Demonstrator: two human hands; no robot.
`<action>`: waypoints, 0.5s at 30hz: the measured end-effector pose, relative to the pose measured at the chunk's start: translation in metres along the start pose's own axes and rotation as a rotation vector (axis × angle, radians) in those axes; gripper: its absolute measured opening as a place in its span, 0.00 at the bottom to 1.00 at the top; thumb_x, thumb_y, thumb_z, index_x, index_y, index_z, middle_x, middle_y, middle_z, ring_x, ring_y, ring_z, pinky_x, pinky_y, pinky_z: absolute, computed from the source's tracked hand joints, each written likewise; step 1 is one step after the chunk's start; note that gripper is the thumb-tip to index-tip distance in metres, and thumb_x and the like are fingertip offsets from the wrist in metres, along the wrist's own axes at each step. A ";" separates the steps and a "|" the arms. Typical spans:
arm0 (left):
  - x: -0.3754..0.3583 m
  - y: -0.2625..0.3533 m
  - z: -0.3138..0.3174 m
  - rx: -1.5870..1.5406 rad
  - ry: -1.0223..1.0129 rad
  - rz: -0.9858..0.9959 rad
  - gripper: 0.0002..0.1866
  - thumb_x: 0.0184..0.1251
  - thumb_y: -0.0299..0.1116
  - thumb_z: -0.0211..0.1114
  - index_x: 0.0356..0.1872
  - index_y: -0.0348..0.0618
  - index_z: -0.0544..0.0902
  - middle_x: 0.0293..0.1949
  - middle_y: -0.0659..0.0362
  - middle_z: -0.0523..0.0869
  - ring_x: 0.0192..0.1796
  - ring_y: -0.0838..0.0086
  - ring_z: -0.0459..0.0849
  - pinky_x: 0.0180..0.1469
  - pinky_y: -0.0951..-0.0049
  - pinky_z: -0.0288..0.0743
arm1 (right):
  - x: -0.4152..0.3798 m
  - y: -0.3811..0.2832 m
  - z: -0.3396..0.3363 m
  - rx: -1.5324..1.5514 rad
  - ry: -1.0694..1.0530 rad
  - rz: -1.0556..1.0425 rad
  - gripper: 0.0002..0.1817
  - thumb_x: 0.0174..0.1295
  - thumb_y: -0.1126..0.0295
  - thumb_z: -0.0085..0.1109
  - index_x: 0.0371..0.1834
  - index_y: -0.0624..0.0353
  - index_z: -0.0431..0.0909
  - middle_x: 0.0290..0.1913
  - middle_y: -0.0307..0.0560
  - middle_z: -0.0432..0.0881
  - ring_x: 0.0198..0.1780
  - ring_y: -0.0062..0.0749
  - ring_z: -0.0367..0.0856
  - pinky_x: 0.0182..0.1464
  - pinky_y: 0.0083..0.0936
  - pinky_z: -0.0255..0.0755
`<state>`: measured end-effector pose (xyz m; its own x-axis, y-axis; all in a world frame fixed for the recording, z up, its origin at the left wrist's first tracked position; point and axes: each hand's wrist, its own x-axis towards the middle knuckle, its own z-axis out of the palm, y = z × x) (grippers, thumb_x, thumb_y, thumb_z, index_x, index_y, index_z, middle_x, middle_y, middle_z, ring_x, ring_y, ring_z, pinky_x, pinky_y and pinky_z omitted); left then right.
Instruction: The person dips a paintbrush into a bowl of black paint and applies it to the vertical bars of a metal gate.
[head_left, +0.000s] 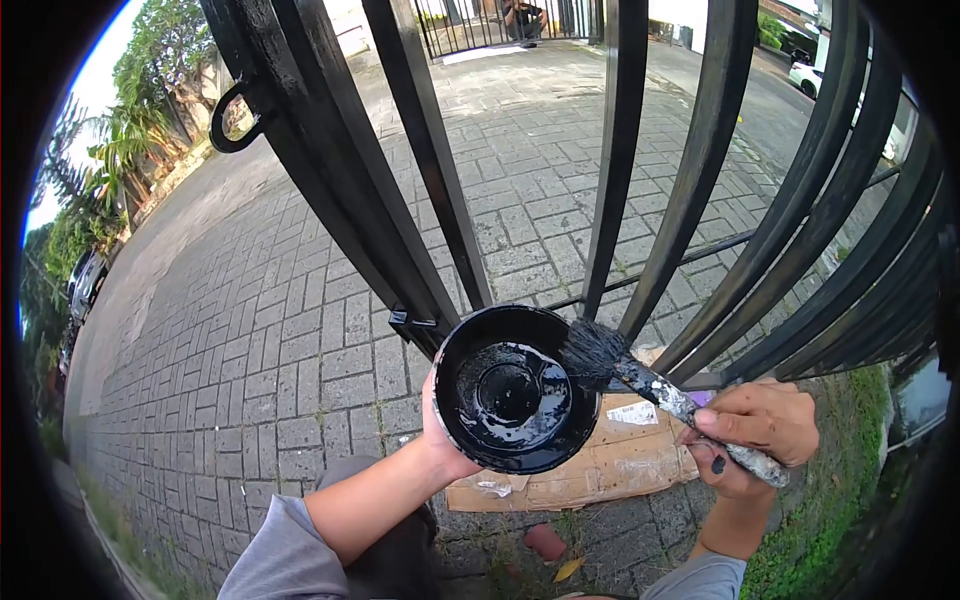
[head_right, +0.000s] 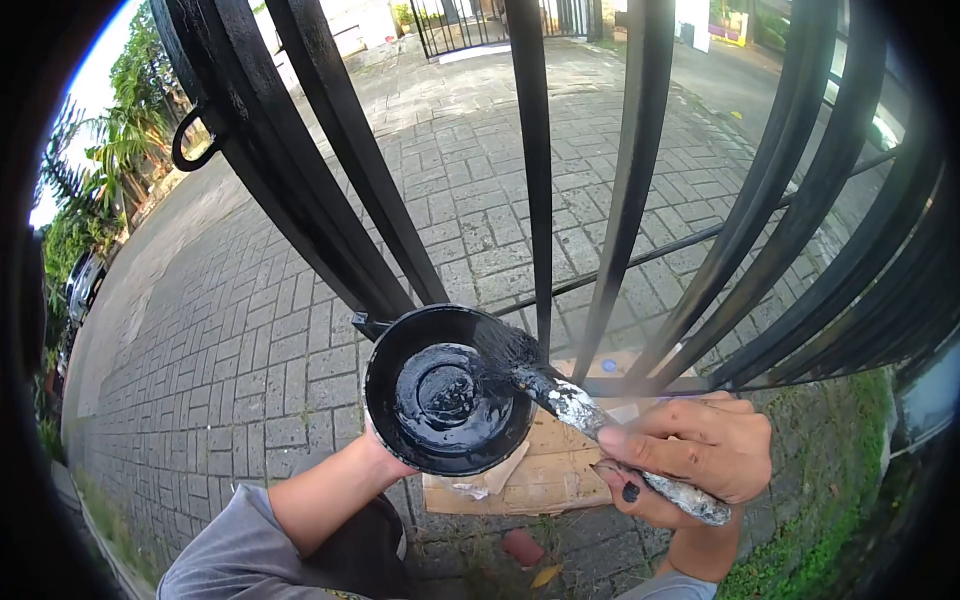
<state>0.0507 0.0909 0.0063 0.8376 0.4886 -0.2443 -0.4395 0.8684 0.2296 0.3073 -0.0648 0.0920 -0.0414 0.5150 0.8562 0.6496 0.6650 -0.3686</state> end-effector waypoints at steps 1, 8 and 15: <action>-0.003 -0.001 0.001 0.047 0.041 0.027 0.38 0.74 0.68 0.46 0.68 0.48 0.78 0.64 0.53 0.83 0.65 0.57 0.82 0.69 0.47 0.74 | -0.006 -0.001 -0.006 -0.022 -0.047 0.003 0.18 0.45 0.70 0.79 0.41 0.59 0.92 0.24 0.46 0.86 0.19 0.25 0.82 0.23 0.18 0.73; -0.018 -0.012 0.012 0.132 0.081 0.034 0.33 0.75 0.65 0.47 0.63 0.51 0.83 0.59 0.57 0.86 0.60 0.63 0.85 0.65 0.53 0.78 | -0.012 -0.005 -0.024 0.134 -0.036 0.018 0.19 0.44 0.68 0.81 0.42 0.60 0.91 0.27 0.49 0.87 0.23 0.28 0.86 0.25 0.19 0.76; -0.048 -0.016 0.031 0.120 0.013 0.069 0.33 0.73 0.65 0.54 0.63 0.50 0.83 0.59 0.57 0.87 0.61 0.64 0.84 0.67 0.56 0.77 | 0.006 -0.023 0.009 0.139 -0.066 0.106 0.21 0.40 0.72 0.75 0.40 0.69 0.91 0.30 0.53 0.89 0.26 0.30 0.86 0.29 0.19 0.75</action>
<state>0.0279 0.0508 0.0432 0.8024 0.5482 -0.2361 -0.4530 0.8169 0.3570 0.2853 -0.0718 0.1024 -0.0312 0.6176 0.7859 0.5420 0.6711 -0.5058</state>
